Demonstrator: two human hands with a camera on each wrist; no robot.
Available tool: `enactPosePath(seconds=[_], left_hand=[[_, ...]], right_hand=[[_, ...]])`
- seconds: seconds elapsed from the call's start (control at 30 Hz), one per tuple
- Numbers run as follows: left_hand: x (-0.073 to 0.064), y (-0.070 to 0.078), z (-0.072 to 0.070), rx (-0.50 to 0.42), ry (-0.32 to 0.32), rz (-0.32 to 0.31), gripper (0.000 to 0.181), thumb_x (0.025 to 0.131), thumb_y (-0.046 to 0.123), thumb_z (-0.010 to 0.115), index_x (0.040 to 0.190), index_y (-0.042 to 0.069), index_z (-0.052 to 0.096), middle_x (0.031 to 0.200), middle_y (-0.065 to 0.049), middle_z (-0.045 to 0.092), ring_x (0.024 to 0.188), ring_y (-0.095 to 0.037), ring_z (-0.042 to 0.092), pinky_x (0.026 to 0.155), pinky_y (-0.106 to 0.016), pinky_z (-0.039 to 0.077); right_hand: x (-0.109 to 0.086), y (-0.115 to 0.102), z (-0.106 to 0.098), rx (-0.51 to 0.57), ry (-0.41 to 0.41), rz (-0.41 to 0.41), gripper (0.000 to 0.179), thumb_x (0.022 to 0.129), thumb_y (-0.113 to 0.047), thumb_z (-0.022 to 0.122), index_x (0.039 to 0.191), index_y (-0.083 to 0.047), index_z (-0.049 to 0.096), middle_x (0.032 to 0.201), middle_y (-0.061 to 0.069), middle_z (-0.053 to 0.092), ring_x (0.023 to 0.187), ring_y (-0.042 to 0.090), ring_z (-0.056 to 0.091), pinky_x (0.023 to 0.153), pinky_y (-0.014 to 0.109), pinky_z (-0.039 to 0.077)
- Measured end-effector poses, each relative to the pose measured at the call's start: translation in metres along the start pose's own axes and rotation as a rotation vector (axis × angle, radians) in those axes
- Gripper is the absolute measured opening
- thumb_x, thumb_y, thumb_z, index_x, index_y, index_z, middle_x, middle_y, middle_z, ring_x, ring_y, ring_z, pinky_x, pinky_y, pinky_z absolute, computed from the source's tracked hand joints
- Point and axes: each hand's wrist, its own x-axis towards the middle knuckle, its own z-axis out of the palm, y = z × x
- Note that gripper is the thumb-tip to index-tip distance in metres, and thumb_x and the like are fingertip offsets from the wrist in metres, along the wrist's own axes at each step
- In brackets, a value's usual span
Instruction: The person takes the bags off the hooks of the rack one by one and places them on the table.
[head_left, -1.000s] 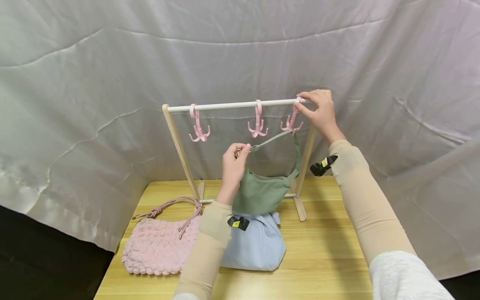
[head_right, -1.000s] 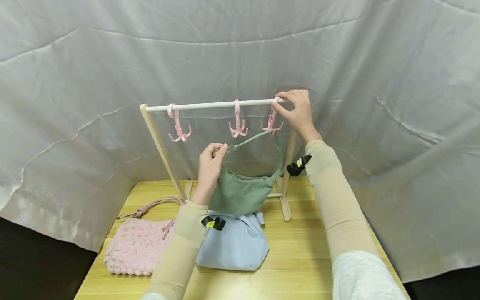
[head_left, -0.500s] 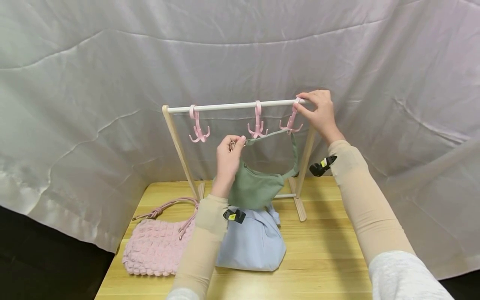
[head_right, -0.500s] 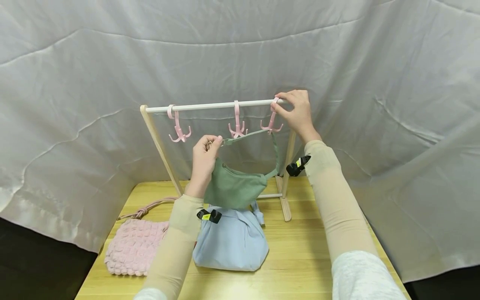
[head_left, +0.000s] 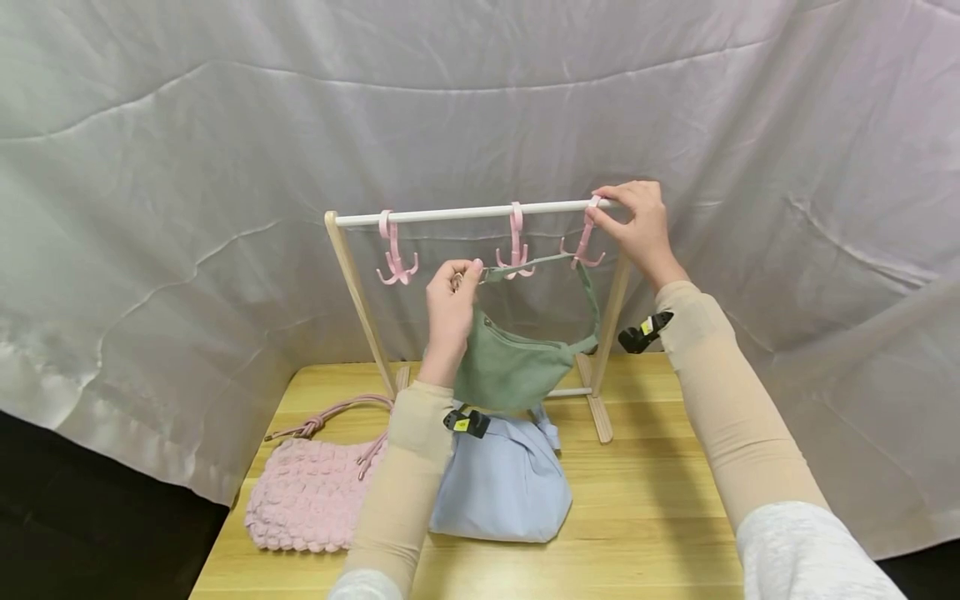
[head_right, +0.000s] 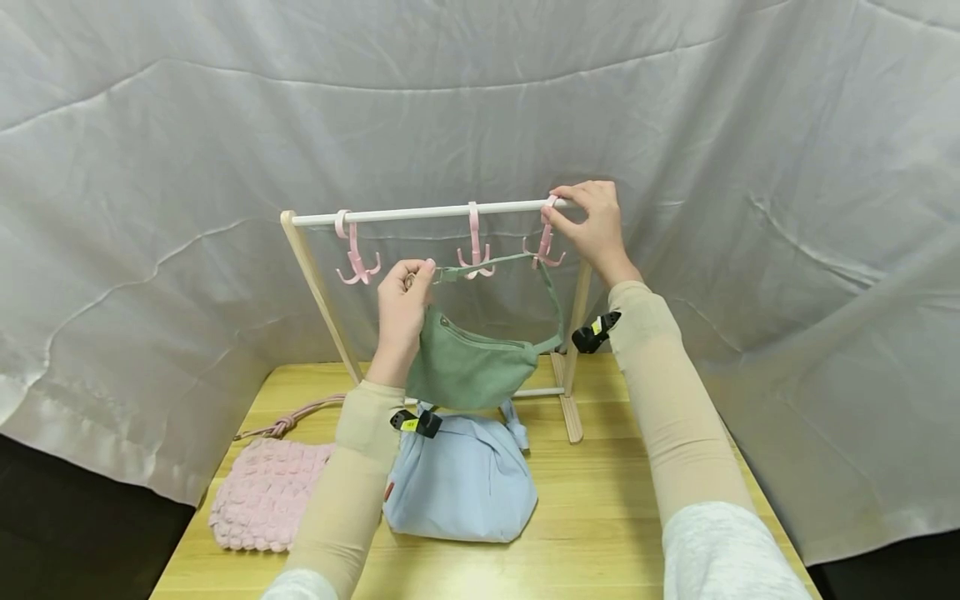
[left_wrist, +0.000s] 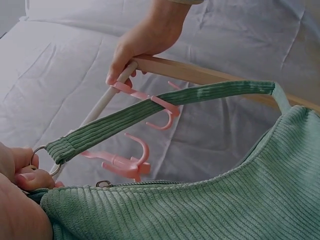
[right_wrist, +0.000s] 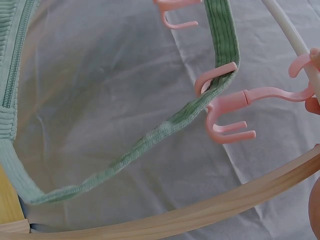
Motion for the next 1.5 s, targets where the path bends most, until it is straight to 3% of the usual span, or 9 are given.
enactPosePath(seconds=[0.6,0.87,1.5], left_hand=[[0.014,0.022,-0.002,-0.065,0.005,0.059,0.016,0.094,0.017,0.065,0.088,0.002,0.063,0.060,0.011,0.046,0.051,-0.002,0.040,0.052,-0.017,0.035],[0.015,0.033,-0.002,-0.102,-0.007,0.094,0.015,0.094,0.016,0.064,0.088,0.002,0.062,0.055,0.010,0.042,0.049,-0.003,0.037,0.049,-0.018,0.031],[0.007,0.031,-0.009,-0.096,-0.014,0.064,0.014,0.093,0.015,0.065,0.087,0.003,0.063,0.056,0.009,0.043,0.049,-0.003,0.038,0.048,-0.017,0.031]], right_hand=[[0.001,-0.001,0.000,0.004,0.011,-0.015,0.027,0.080,-0.016,0.080,0.102,-0.003,0.074,0.098,0.017,0.072,0.096,0.030,0.054,0.094,0.031,0.027],[0.000,-0.003,0.000,-0.002,0.007,-0.008,0.028,0.079,-0.016,0.081,0.102,-0.002,0.074,0.098,0.017,0.072,0.096,0.030,0.053,0.094,0.030,0.028],[0.001,-0.001,-0.004,-0.001,0.002,-0.017,0.028,0.080,-0.015,0.080,0.104,-0.003,0.074,0.098,0.017,0.072,0.095,0.028,0.053,0.094,0.031,0.027]])
